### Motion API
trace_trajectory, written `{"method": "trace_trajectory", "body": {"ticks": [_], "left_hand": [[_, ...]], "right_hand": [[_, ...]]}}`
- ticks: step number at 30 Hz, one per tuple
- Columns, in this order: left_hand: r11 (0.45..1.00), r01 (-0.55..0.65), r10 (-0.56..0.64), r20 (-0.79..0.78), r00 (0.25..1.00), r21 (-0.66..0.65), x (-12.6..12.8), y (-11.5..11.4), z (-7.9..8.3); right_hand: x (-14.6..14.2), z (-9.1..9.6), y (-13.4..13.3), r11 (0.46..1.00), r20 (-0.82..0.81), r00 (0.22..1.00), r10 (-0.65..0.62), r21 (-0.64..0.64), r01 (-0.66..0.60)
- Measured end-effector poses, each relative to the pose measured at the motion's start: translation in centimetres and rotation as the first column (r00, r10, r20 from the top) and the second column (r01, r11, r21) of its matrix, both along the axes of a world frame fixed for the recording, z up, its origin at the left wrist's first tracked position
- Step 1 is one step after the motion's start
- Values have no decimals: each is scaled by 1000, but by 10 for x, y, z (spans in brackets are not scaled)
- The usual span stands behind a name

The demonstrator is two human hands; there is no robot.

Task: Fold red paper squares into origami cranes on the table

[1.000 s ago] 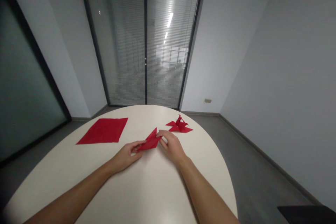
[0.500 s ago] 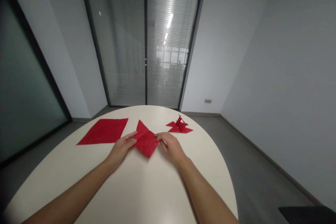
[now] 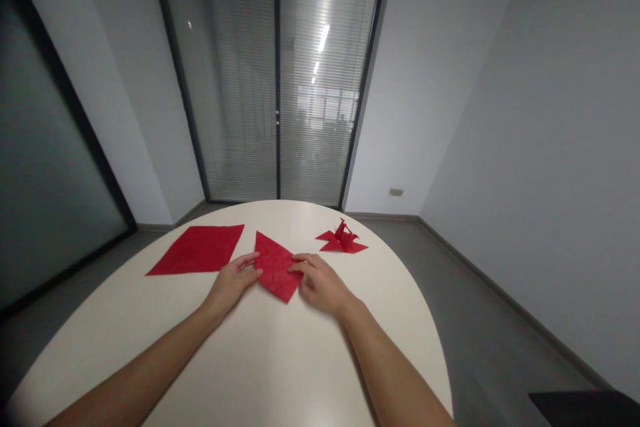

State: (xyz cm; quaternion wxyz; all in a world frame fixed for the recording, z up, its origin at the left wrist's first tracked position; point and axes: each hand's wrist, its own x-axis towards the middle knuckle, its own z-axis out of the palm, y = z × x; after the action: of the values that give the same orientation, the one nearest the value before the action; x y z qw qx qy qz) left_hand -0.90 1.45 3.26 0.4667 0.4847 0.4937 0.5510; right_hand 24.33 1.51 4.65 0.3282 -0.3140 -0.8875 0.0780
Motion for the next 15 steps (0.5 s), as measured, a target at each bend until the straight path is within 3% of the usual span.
{"method": "trace_trajectory", "body": {"ticks": [9, 13, 15], "left_hand": [[994, -34, 63, -295, 953, 104, -5, 7, -19], [983, 5, 87, -485, 870, 185, -7, 5, -25], [976, 31, 109, -607, 787, 215, -8, 1, -23]], "right_hand": [[0, 6, -4, 997, 72, 995, 67, -29, -65], [2, 5, -4, 997, 97, 993, 69, -43, -65], [2, 4, -4, 997, 105, 992, 70, -46, -66]]}}
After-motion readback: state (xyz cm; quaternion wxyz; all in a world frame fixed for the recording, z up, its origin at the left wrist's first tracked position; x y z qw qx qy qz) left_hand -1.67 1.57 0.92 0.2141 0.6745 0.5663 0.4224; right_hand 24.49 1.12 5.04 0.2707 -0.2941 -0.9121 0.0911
